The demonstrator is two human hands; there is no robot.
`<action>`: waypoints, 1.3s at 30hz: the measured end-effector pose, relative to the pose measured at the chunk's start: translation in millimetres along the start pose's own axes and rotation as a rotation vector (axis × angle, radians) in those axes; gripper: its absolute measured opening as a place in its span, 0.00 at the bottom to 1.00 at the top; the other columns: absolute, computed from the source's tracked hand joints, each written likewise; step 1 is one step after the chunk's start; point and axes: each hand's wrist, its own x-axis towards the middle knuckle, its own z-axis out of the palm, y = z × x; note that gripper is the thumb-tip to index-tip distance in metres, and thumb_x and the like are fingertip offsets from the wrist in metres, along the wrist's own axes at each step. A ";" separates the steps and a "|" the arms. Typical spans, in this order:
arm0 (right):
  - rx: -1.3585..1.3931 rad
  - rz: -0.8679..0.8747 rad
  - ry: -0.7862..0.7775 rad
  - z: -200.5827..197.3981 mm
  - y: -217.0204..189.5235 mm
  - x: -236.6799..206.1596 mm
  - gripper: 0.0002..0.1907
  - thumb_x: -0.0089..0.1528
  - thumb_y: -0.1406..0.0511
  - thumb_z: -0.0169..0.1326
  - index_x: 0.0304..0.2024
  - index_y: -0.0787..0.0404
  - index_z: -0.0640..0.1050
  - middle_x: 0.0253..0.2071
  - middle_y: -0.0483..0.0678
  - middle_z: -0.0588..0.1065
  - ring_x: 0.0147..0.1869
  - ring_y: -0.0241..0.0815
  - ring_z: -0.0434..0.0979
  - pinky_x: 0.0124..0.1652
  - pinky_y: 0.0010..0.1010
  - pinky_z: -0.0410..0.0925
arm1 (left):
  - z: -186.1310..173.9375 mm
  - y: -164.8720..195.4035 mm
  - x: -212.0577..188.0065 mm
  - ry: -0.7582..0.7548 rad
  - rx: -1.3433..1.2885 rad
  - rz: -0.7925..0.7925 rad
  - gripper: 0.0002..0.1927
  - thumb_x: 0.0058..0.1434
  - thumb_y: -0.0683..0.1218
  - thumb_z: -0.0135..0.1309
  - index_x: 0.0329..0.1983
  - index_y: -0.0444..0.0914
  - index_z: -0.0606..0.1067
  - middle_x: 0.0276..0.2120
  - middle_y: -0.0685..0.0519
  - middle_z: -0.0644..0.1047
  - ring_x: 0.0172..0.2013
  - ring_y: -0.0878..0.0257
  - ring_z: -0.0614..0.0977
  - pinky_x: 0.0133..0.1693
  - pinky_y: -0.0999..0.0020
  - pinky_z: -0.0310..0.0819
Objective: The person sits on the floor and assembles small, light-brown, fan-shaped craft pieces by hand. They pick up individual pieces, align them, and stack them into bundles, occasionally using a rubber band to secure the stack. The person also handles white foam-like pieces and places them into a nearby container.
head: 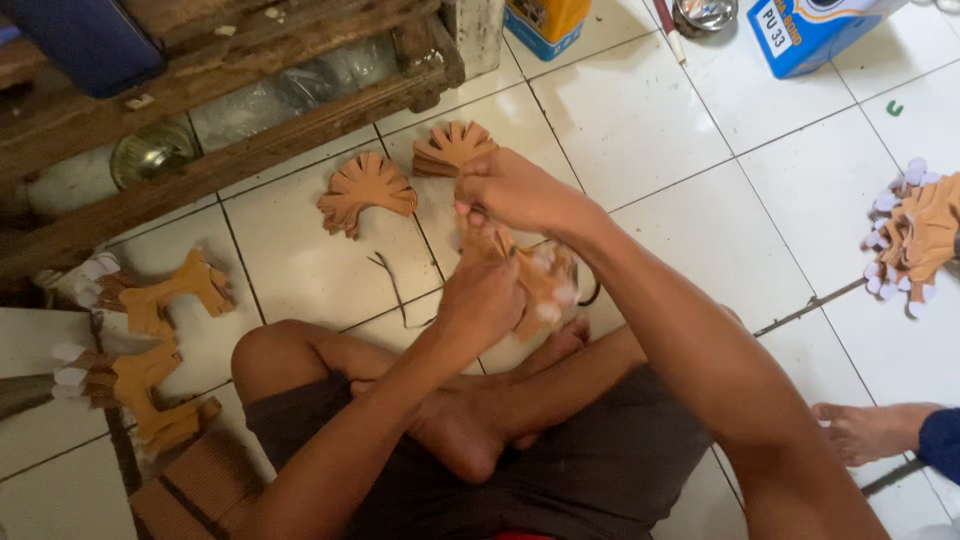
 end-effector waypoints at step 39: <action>0.516 0.013 0.383 71.5 205.6 -9.7 0.11 0.61 0.68 0.49 0.29 0.63 0.82 0.32 0.55 0.81 0.38 0.51 0.82 0.43 0.41 0.75 | 54.5 -79.1 -15.3 0.130 -0.111 0.125 0.08 0.62 0.47 0.54 0.39 0.40 0.80 0.37 0.44 0.80 0.38 0.44 0.81 0.37 0.52 0.76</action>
